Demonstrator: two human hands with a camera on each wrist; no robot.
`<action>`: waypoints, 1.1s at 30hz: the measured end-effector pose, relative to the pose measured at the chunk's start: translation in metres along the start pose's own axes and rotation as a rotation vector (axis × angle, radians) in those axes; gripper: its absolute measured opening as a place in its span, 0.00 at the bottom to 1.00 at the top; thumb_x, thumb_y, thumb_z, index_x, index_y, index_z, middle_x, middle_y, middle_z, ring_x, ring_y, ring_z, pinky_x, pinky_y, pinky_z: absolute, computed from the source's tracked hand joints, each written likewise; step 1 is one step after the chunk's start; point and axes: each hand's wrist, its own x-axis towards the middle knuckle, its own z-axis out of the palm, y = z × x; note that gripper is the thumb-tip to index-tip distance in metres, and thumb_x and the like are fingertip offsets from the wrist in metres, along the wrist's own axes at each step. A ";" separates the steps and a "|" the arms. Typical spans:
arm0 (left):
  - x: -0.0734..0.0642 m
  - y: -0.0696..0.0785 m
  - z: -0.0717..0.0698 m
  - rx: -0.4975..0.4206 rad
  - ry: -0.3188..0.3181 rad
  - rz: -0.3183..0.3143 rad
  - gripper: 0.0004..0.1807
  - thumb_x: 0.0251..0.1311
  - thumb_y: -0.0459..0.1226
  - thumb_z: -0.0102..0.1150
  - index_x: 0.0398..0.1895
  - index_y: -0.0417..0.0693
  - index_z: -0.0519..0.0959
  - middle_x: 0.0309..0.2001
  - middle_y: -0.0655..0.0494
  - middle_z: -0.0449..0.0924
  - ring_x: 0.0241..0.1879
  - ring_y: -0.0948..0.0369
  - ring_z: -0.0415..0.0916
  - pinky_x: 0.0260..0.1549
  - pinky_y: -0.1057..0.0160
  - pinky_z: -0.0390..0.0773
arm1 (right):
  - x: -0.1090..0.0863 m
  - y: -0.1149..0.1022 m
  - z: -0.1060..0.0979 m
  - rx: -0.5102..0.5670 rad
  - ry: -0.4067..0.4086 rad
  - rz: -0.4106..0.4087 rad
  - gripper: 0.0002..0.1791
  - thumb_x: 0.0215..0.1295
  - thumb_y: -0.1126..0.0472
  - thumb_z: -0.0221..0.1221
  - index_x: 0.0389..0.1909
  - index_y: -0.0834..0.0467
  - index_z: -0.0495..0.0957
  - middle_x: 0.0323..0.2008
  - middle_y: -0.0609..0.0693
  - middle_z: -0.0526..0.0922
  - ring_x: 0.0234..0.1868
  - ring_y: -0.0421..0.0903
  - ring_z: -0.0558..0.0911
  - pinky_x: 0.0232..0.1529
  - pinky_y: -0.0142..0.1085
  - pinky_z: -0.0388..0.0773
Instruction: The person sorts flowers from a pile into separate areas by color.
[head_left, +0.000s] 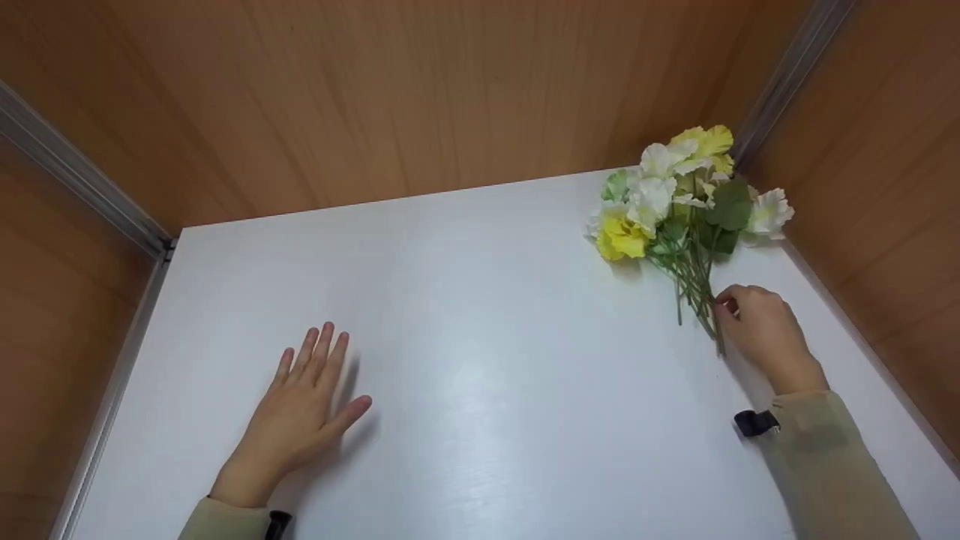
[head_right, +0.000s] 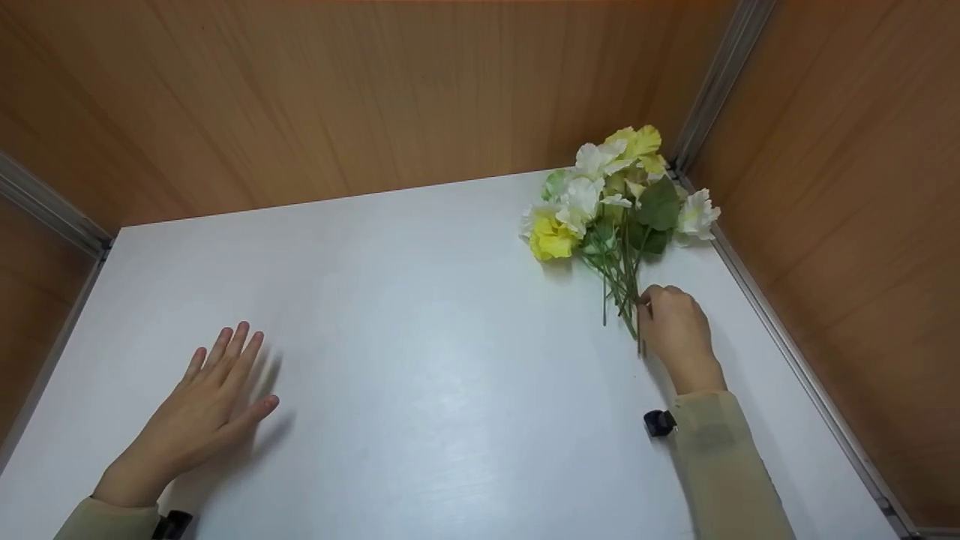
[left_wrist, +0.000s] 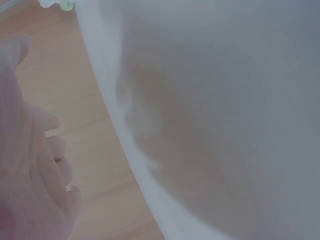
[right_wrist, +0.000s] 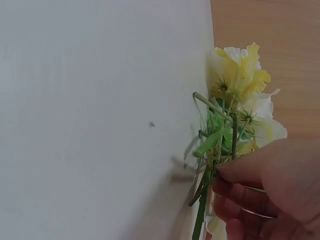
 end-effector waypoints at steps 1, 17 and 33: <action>0.000 0.001 -0.001 -0.002 0.000 0.000 0.53 0.79 0.65 0.50 0.90 0.43 0.45 0.89 0.40 0.40 0.88 0.42 0.35 0.82 0.35 0.43 | 0.000 -0.001 0.000 0.004 -0.008 0.012 0.09 0.76 0.67 0.62 0.44 0.71 0.86 0.36 0.66 0.86 0.38 0.64 0.85 0.38 0.59 0.80; -0.004 -0.003 0.000 -0.041 -0.010 -0.002 0.52 0.80 0.63 0.51 0.90 0.42 0.46 0.89 0.39 0.39 0.88 0.41 0.36 0.82 0.33 0.44 | 0.006 -0.002 0.002 0.040 -0.043 0.120 0.11 0.78 0.64 0.62 0.45 0.70 0.87 0.41 0.67 0.86 0.42 0.65 0.86 0.43 0.60 0.81; -0.014 -0.002 0.001 -0.049 0.012 -0.010 0.51 0.81 0.62 0.51 0.91 0.43 0.45 0.90 0.41 0.36 0.88 0.42 0.36 0.83 0.36 0.42 | 0.011 -0.050 -0.016 0.267 -0.090 0.196 0.20 0.85 0.53 0.57 0.54 0.69 0.83 0.42 0.61 0.87 0.38 0.49 0.82 0.34 0.32 0.76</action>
